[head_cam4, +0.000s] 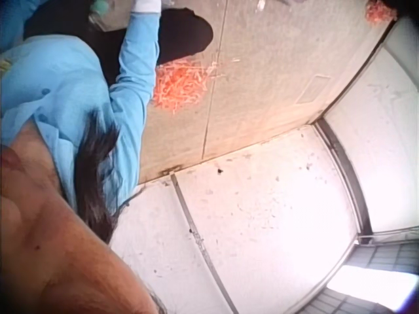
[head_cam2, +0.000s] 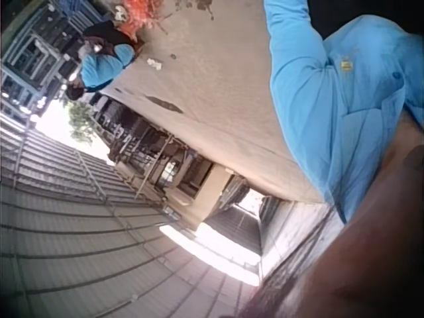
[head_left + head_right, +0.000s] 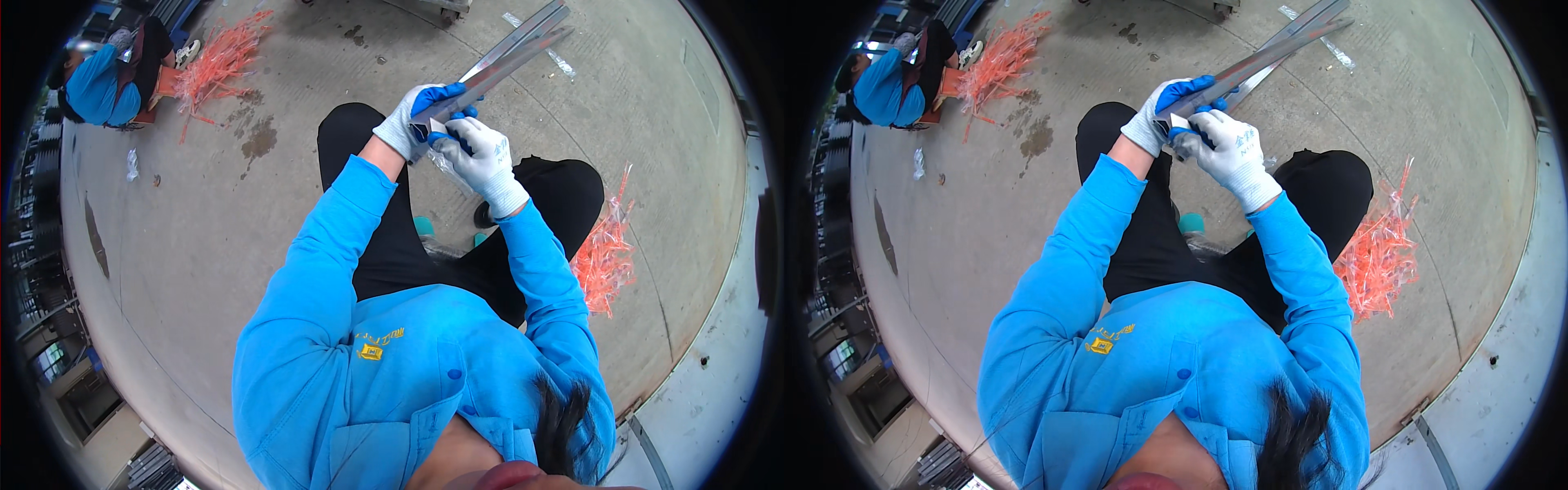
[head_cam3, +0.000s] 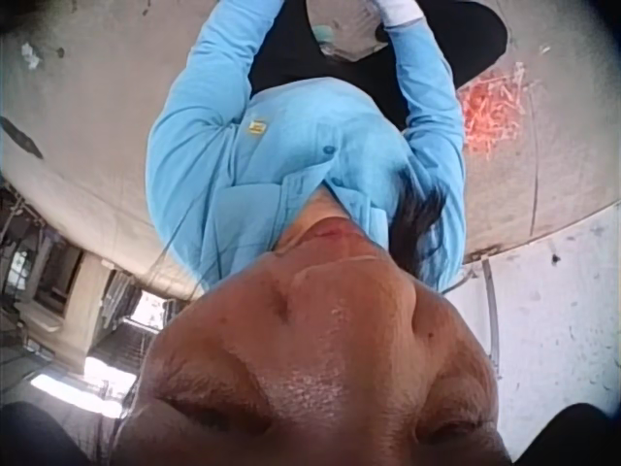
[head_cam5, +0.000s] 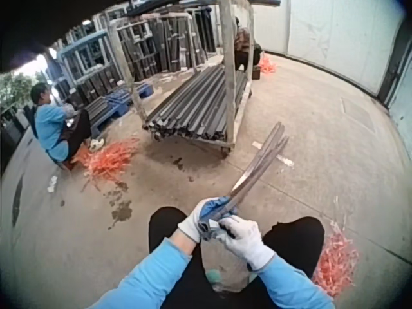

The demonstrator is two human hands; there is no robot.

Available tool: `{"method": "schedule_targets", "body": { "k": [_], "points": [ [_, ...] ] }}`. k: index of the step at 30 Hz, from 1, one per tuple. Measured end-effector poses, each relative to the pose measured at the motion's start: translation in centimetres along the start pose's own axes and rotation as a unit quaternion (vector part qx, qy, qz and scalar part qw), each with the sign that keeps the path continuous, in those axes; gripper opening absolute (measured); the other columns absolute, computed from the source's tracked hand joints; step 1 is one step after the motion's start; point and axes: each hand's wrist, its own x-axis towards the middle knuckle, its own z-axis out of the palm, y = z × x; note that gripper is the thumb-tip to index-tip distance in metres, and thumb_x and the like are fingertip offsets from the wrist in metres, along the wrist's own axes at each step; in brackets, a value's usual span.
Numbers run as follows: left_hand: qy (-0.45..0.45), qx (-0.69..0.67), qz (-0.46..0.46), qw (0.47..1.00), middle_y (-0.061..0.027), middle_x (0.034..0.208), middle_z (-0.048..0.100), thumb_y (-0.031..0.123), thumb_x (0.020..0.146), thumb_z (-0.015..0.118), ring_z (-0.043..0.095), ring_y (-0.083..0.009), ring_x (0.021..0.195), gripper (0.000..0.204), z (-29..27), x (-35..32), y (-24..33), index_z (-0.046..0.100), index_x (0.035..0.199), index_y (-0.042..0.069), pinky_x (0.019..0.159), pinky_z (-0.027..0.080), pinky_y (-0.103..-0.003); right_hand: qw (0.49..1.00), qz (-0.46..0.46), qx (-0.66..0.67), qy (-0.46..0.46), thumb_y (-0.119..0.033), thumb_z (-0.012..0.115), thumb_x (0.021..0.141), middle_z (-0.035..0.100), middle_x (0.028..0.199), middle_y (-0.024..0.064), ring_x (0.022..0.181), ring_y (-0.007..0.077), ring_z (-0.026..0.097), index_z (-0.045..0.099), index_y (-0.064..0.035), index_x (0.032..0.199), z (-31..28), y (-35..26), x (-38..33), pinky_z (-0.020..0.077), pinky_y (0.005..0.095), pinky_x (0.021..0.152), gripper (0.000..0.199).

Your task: Removing protective plastic wrap and adhesive tape from industrial metal profiles.

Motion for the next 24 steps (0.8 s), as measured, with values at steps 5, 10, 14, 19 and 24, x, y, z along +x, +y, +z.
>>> {"method": "schedule_targets", "body": {
  "k": [5, 10, 14, 19, 24],
  "points": [
    [-0.064, 0.015, 0.041, 0.997, -0.0205, 0.098, 0.066, 0.020, 0.091, 0.056, 0.068, -0.0213, 0.068, 0.038, -2.6, 0.7, -0.5, 0.054, 0.118, -0.006, 0.063, 0.059, -0.032, 0.998, 0.017, 0.060, 0.019, -0.011, 0.072, 0.072, 0.061, 0.075, 0.0038, 0.055, 0.0159, 0.054, 0.064, -0.0029, 0.088, 0.0, -1.1, 0.3, 0.0444, 0.0270, 0.053, 0.019],
    [-0.090, -0.035, -0.070, 0.993, -0.0163, 0.084, 0.067, 0.019, 0.089, 0.055, 0.062, -0.0144, 0.055, 0.032, -2.1, 1.1, 0.9, 0.059, 0.108, -0.007, 0.053, 0.053, -0.022, 0.997, -0.021, 0.075, -0.017, -0.012, 0.073, 0.073, 0.061, 0.073, 0.0046, 0.055, 0.0156, 0.053, 0.064, -0.0019, 0.088, -0.3, 0.1, -0.4, 0.0434, 0.0269, 0.052, 0.020],
    [-0.073, -0.016, -0.043, 0.996, -0.0168, 0.084, 0.067, 0.019, 0.089, 0.056, 0.062, -0.0147, 0.055, 0.032, -1.7, 0.7, 0.9, 0.059, 0.107, -0.006, 0.053, 0.054, -0.022, 0.997, -0.009, 0.077, -0.018, -0.011, 0.072, 0.073, 0.061, 0.072, 0.0051, 0.055, 0.0149, 0.053, 0.064, -0.0016, 0.089, -0.3, 0.1, -0.2, 0.0429, 0.0263, 0.053, 0.020],
    [-0.042, 0.005, -0.024, 0.999, -0.0167, 0.082, 0.067, 0.019, 0.088, 0.056, 0.062, -0.0149, 0.055, 0.031, -1.6, 0.4, 0.8, 0.059, 0.107, -0.006, 0.052, 0.054, -0.022, 0.998, 0.016, 0.066, -0.016, -0.011, 0.070, 0.073, 0.063, 0.073, 0.0056, 0.057, 0.0156, 0.057, 0.065, -0.0032, 0.087, 0.0, -0.3, -0.4, 0.0458, 0.0259, 0.054, 0.017],
    [-0.027, -0.018, -0.014, 0.999, -0.0168, 0.081, 0.067, 0.019, 0.088, 0.057, 0.062, -0.0152, 0.054, 0.032, -0.6, 0.1, 0.4, 0.059, 0.109, -0.005, 0.051, 0.053, -0.023, 0.994, 0.057, 0.084, 0.042, -0.011, 0.068, 0.075, 0.062, 0.072, 0.0052, 0.056, 0.0150, 0.056, 0.064, -0.0025, 0.085, 1.0, -0.9, -0.4, 0.0455, 0.0244, 0.054, 0.014]
  ]
}}
